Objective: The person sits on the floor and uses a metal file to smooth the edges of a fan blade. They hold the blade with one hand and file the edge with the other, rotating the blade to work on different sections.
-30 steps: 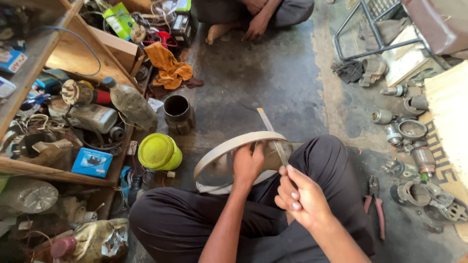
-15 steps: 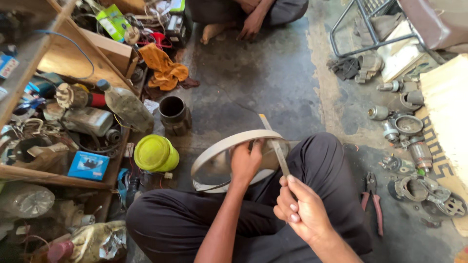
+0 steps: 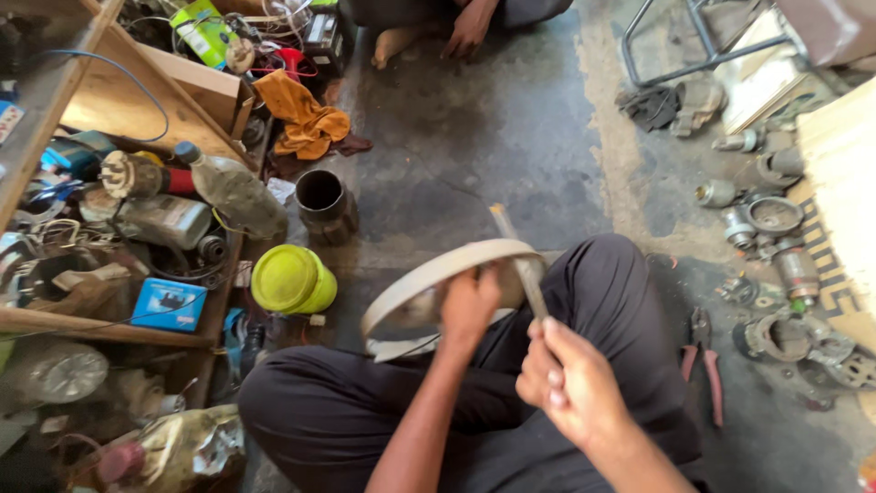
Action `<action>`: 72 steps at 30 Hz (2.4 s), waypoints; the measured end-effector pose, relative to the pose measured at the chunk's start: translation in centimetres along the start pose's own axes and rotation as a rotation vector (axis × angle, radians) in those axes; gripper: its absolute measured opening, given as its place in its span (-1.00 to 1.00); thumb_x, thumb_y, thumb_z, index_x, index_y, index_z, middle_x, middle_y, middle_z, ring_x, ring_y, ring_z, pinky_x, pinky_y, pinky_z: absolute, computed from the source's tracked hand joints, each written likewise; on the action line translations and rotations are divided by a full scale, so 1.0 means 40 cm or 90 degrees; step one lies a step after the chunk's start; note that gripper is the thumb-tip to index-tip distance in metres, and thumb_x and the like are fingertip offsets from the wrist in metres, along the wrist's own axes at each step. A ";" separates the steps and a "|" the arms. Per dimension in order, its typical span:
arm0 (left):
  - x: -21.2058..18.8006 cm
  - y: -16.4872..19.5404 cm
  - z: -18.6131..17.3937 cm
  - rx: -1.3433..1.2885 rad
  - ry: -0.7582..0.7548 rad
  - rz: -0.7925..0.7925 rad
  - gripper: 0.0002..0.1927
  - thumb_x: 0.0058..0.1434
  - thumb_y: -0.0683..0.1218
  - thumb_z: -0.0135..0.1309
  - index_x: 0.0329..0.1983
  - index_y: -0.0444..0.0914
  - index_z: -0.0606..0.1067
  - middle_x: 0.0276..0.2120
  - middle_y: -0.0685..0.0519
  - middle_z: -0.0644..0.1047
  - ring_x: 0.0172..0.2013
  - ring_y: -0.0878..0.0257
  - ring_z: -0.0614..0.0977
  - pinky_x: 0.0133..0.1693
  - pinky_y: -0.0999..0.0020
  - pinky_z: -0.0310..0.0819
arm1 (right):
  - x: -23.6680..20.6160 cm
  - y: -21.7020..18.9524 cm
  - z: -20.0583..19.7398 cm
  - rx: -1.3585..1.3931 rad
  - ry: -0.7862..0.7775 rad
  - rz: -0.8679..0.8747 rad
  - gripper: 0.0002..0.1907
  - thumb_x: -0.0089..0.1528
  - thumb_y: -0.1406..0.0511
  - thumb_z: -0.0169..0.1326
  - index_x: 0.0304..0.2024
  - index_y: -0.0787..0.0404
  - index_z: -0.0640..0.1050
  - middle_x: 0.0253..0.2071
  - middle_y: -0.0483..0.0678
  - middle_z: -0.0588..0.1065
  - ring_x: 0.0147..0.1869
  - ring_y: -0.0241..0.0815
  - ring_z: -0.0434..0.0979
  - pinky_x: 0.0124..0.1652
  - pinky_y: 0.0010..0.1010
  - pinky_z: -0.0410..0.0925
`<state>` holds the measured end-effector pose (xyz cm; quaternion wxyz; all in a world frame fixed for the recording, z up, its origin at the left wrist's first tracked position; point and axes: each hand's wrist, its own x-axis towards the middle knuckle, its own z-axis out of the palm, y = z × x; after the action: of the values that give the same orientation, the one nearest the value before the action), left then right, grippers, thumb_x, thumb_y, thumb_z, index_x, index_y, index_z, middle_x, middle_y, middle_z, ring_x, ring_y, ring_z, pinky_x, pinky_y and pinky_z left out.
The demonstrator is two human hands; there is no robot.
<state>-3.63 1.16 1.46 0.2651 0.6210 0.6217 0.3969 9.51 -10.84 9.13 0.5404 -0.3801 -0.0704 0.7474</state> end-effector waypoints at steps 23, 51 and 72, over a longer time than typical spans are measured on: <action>0.031 -0.002 0.006 -0.022 0.066 0.078 -0.63 0.27 0.12 0.10 -0.05 -0.21 0.64 -0.14 -0.19 0.66 -0.06 -0.20 0.62 0.04 0.00 0.41 | 0.040 -0.019 0.005 0.011 -0.023 0.024 -0.75 0.43 0.19 -0.19 -0.23 0.19 0.41 -0.74 -0.23 0.15 -0.75 -0.36 0.04 -0.62 -0.46 0.02; 0.039 0.040 0.042 0.012 -0.249 0.022 -0.60 0.35 0.10 -0.03 0.06 -0.24 0.53 0.02 -0.19 0.56 -0.01 -0.20 0.58 -0.04 -0.04 0.45 | 0.117 -0.072 -0.021 -1.314 0.287 -0.527 -0.64 0.25 0.16 0.06 0.00 0.23 0.49 -0.25 0.17 0.56 -0.30 0.26 0.60 -0.36 0.03 0.44; 0.049 0.046 0.021 -0.057 -0.209 0.027 -0.59 0.32 0.13 0.00 0.00 -0.25 0.58 -0.03 -0.16 0.61 -0.02 -0.15 0.61 0.00 0.04 0.46 | -0.156 -0.090 0.016 -1.579 0.234 -0.472 -0.29 0.09 0.31 0.12 0.34 -0.10 0.48 -0.69 -0.03 0.51 -0.64 0.00 0.52 -0.45 -0.14 0.41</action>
<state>-2.07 3.07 2.86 0.3822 0.6780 0.5384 0.3231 12.61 -14.56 14.52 0.0069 -0.6759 -0.7337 -0.0692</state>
